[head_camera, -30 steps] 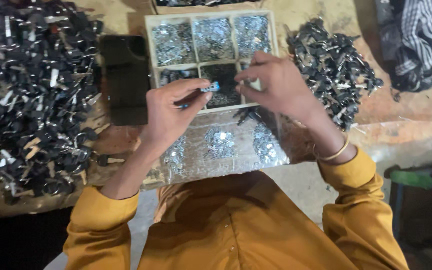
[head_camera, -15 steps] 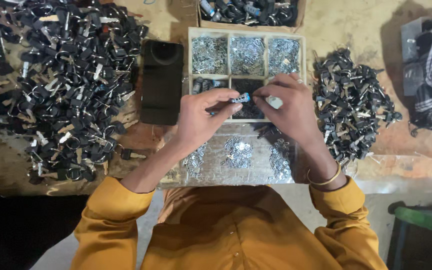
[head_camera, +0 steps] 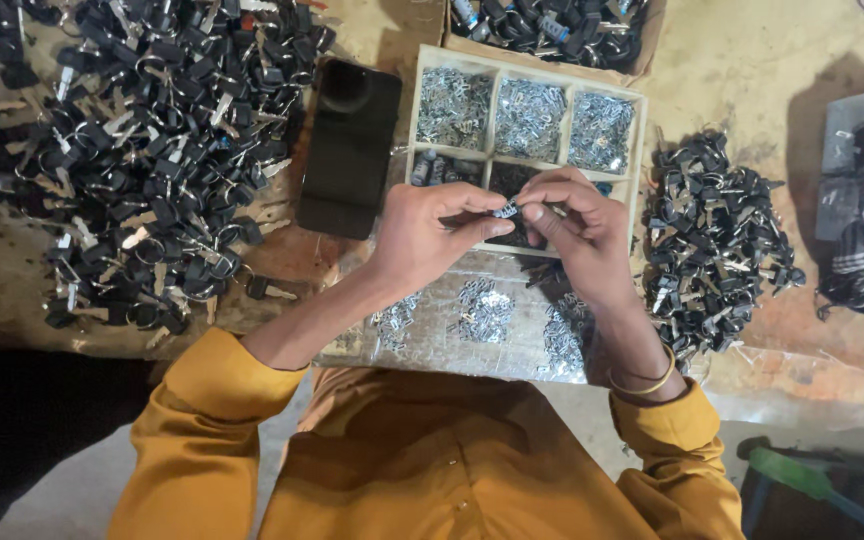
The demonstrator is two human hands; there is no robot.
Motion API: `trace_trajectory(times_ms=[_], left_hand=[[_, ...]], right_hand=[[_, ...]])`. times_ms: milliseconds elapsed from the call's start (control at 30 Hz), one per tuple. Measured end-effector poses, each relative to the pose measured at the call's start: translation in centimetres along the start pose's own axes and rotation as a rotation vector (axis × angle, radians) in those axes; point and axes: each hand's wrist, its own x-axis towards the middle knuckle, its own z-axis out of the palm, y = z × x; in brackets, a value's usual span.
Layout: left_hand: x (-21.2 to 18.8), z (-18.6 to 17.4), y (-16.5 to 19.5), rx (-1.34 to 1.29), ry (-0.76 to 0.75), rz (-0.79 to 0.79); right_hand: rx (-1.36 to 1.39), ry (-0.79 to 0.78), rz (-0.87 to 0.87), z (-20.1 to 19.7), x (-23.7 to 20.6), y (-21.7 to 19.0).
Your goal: The person sits at a workbench and assembles small plastic parts by hand, repeatedly picking a blue-and-white plastic housing and pressing small metal pins into it, taking parts from a compartmented box and placing finished assemblies back into the box.
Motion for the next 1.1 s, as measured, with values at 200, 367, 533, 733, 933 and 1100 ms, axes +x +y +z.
trace_trajectory(times_ms=[200, 367, 533, 733, 933, 1100], left_hand=[[0.1, 0.1, 0.1, -0.002, -0.002, 0.01], [0.2, 0.2, 0.0, -0.05, -0.013, 0.036], [0.3, 0.3, -0.2, -0.098, -0.016, 0.025], [0.2, 0.5, -0.3, -0.099, -0.003, -0.005], [0.2, 0.4, -0.4, -0.131, -0.009, 0.017], [0.2, 0.4, -0.4, -0.083, -0.008, 0.025]], right_hand=[[-0.053, 0.033, -0.005, 0.4, -0.3, -0.2], [0.089, 0.069, 0.039, 0.4, -0.2, 0.2], [0.064, 0.058, 0.016, 0.4, -0.2, 0.4], [-0.041, 0.056, 0.013, 0.6, -0.4, 0.0], [-0.059, 0.053, -0.004, 1.2, -0.4, -0.4], [-0.154, 0.034, -0.022, 1.1, -0.5, -0.9]])
